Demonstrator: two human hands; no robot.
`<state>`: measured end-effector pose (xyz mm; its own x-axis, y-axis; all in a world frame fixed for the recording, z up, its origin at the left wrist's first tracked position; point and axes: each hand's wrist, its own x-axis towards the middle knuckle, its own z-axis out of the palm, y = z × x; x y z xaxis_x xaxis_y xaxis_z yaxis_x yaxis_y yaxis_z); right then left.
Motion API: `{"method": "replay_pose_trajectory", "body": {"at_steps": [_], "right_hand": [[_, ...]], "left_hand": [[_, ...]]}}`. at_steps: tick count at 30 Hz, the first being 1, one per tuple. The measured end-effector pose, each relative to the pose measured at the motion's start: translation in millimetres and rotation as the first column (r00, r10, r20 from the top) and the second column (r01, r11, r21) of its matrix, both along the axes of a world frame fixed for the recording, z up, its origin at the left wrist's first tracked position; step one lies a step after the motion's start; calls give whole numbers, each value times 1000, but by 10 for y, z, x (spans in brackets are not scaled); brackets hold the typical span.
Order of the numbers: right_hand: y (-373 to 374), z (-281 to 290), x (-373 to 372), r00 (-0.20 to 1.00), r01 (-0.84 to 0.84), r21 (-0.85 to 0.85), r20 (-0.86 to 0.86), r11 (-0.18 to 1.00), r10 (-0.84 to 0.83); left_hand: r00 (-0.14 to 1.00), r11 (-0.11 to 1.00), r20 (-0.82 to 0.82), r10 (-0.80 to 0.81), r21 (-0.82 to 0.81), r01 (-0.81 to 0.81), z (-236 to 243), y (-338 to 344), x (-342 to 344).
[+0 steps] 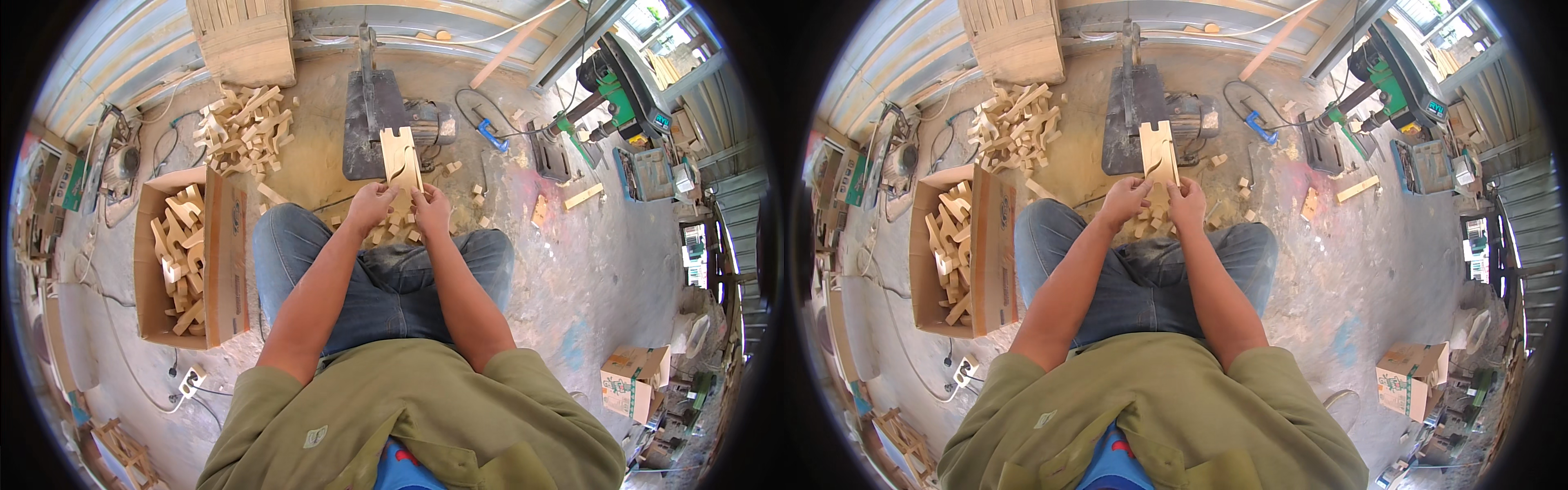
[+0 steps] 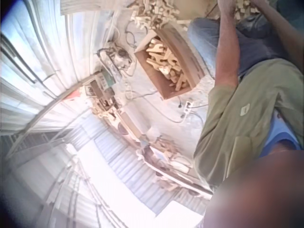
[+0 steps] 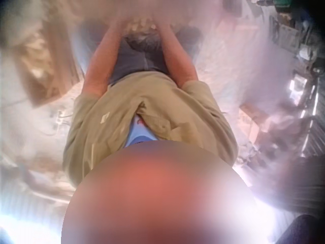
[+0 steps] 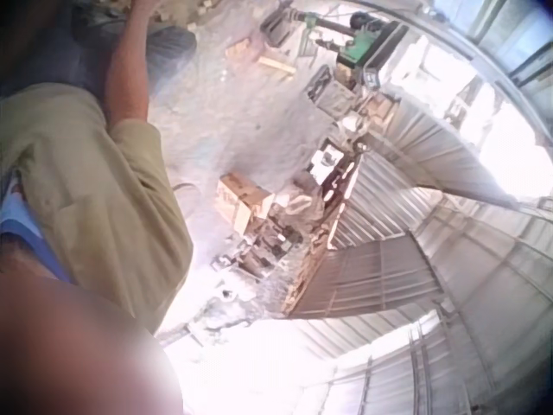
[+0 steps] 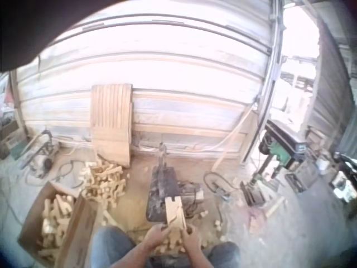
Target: The person uses a bandsaw to cut small wooden pieces into specific shapes. They guide each piece through the blade, flip it to cut different sides, and place the finished pieces into a cardboard box.
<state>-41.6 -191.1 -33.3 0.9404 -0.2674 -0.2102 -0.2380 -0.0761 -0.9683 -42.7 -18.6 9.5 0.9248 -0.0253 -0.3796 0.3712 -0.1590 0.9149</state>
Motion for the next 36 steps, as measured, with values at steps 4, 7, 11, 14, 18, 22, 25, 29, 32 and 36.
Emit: {"method": "replay_pose_trajectory", "body": {"at_steps": [4, 7, 11, 14, 18, 22, 25, 29, 32, 36], "right_hand": [[-6, -31, 69, 999, -18, 321, -21, 947, 26], [-29, 3, -4, 997, -51, 347, -29, 937, 65], [-103, 68, -73, 985, -65, 338, -129, 939, 115], [-72, 76, -98, 982, -51, 385, -151, 921, 117], [-22, 68, -85, 985, -14, 452, -146, 892, 90], [-42, 15, -52, 981, -26, 449, -158, 893, 108], [-80, -30, -33, 984, -50, 447, -133, 893, 122], [-69, 1, -31, 989, -44, 454, -106, 890, 102], [-95, 67, -52, 979, 8, 371, -193, 929, 69], [-103, 103, -64, 981, -62, 385, -147, 921, 128]], "left_hand": [[991, 983, -88, 103, -144, -115, -128, -71, 69], [988, 979, -126, 88, -170, -109, -220, -47, 48], [998, 979, -69, 11, -202, -25, -336, 24, 36], [997, 970, 33, 66, -236, -57, -412, -20, -16], [983, 983, 134, 125, -152, -104, -422, -45, -39], [973, 995, 221, 60, 59, -75, -293, 0, -116], [945, 970, 327, -26, 236, -55, -86, 12, -238], [921, 964, 389, 11, 241, -113, 344, 80, -454], [896, 979, 398, 196, -22, -205, 690, 309, -630], [749, 882, 469, 469, -289, -372, 1087, 994, -890]]}}
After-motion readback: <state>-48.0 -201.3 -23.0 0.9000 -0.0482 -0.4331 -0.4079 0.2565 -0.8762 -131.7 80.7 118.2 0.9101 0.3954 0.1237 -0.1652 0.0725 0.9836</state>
